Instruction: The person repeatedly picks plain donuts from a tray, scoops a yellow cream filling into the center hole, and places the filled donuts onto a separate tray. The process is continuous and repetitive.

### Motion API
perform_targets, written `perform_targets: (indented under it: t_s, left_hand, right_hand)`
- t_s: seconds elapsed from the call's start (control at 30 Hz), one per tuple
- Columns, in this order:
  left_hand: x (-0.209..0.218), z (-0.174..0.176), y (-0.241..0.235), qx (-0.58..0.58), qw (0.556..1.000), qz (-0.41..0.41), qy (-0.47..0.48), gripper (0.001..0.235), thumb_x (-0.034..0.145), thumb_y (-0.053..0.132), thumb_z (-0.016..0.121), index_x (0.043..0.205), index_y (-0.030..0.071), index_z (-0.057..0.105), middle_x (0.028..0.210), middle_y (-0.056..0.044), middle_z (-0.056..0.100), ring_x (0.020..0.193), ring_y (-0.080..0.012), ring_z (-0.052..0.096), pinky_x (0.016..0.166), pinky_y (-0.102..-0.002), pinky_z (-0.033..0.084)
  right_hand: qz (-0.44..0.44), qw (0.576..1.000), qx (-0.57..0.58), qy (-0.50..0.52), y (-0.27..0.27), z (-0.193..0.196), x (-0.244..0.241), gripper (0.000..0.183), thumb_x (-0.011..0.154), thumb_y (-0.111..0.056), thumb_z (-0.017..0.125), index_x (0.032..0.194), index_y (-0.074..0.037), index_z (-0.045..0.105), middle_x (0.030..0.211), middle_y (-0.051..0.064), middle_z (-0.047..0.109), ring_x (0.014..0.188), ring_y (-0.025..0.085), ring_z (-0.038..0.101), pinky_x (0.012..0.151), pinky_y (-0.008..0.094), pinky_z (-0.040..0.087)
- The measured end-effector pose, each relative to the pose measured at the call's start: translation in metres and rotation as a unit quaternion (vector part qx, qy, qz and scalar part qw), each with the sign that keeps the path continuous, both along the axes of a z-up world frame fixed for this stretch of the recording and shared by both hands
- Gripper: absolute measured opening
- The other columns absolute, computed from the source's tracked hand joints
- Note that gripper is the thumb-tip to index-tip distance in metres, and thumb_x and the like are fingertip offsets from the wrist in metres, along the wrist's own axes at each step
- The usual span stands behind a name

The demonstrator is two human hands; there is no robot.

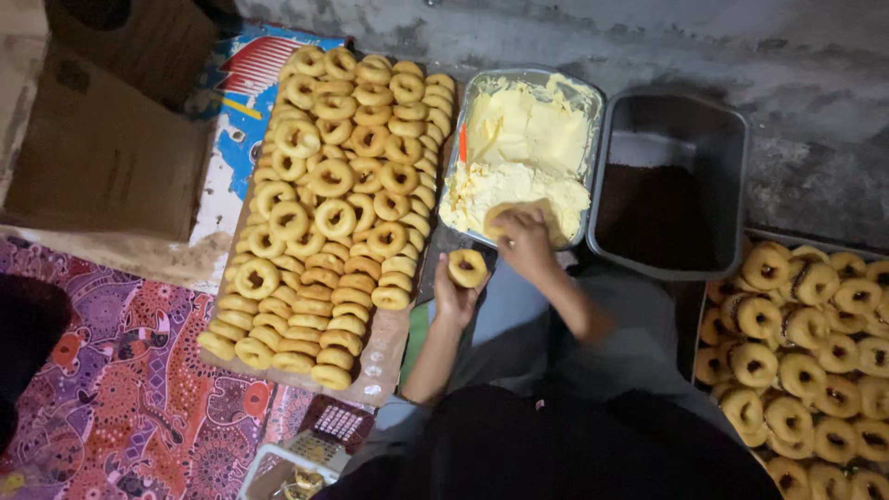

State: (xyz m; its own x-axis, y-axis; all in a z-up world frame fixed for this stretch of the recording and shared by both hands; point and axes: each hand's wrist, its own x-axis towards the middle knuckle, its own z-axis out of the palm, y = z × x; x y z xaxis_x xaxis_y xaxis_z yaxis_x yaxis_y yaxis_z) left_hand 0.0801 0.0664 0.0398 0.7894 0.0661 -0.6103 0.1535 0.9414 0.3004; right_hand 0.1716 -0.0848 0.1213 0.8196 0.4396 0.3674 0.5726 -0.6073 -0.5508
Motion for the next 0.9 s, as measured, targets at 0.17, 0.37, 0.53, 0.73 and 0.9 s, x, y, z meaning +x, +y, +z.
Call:
perform_targets:
  t_s: [0.17, 0.37, 0.53, 0.73, 0.9]
  left_hand:
    - [0.013, -0.016, 0.003, 0.013, 0.998, -0.027, -0.048, 0.053, 0.102, 0.049, 0.042, 0.121, 0.006, 0.065, 0.114, -0.011, 0.071, 0.103, -0.0249, 0.069, 0.089, -0.039, 0.057]
    - [0.006, -0.029, 0.004, 0.025, 0.999, -0.025, -0.037, 0.048, 0.100, 0.041, 0.041, 0.119, 0.005, 0.067, 0.109, -0.009, 0.074, 0.095, -0.0225, 0.071, 0.077, -0.034, 0.058]
    - [-0.004, -0.029, -0.001, 0.010, 0.995, -0.039, -0.087, 0.050, 0.105, 0.047, 0.041, 0.113, 0.006, 0.068, 0.095, -0.008, 0.072, 0.076, -0.0201, 0.068, 0.057, -0.029, 0.054]
    - [-0.015, -0.028, -0.013, 0.027, 0.997, -0.040, -0.064, 0.039, 0.104, 0.038, 0.043, 0.116, 0.008, 0.064, 0.103, -0.009, 0.068, 0.091, -0.0221, 0.067, 0.074, -0.035, 0.056]
    - [-0.024, -0.014, -0.036, 0.005, 0.991, -0.019, -0.130, 0.044, 0.095, 0.028, 0.043, 0.125, 0.001, 0.061, 0.122, -0.012, 0.068, 0.114, -0.0245, 0.066, 0.101, -0.039, 0.053]
  right_hand:
    - [0.115, 0.990, 0.083, -0.002, 0.013, 0.003, -0.039, 0.032, 0.077, -0.005, 0.074, 0.109, -0.008, 0.071, 0.117, 0.012, 0.072, 0.115, 0.034, 0.065, 0.103, 0.048, 0.046]
    - [-0.040, 0.998, -0.039, -0.024, -0.014, 0.014, 0.005, 0.030, 0.078, -0.003, 0.077, 0.106, -0.011, 0.076, 0.110, 0.011, 0.072, 0.111, 0.038, 0.063, 0.100, 0.045, 0.048]
    - [0.056, 0.996, 0.074, -0.006, 0.007, 0.026, -0.040, 0.033, 0.070, -0.005, 0.079, 0.102, -0.007, 0.073, 0.109, 0.013, 0.072, 0.104, 0.035, 0.066, 0.097, 0.045, 0.047]
    - [-0.013, 0.997, 0.064, -0.037, 0.008, 0.050, -0.061, 0.030, 0.077, -0.006, 0.081, 0.107, -0.007, 0.073, 0.112, 0.012, 0.074, 0.105, 0.032, 0.068, 0.098, 0.047, 0.050]
    - [0.028, 0.996, 0.070, -0.036, -0.006, 0.058, -0.072, 0.035, 0.069, -0.012, 0.085, 0.102, -0.008, 0.073, 0.106, 0.016, 0.072, 0.100, 0.040, 0.063, 0.087, 0.047, 0.051]
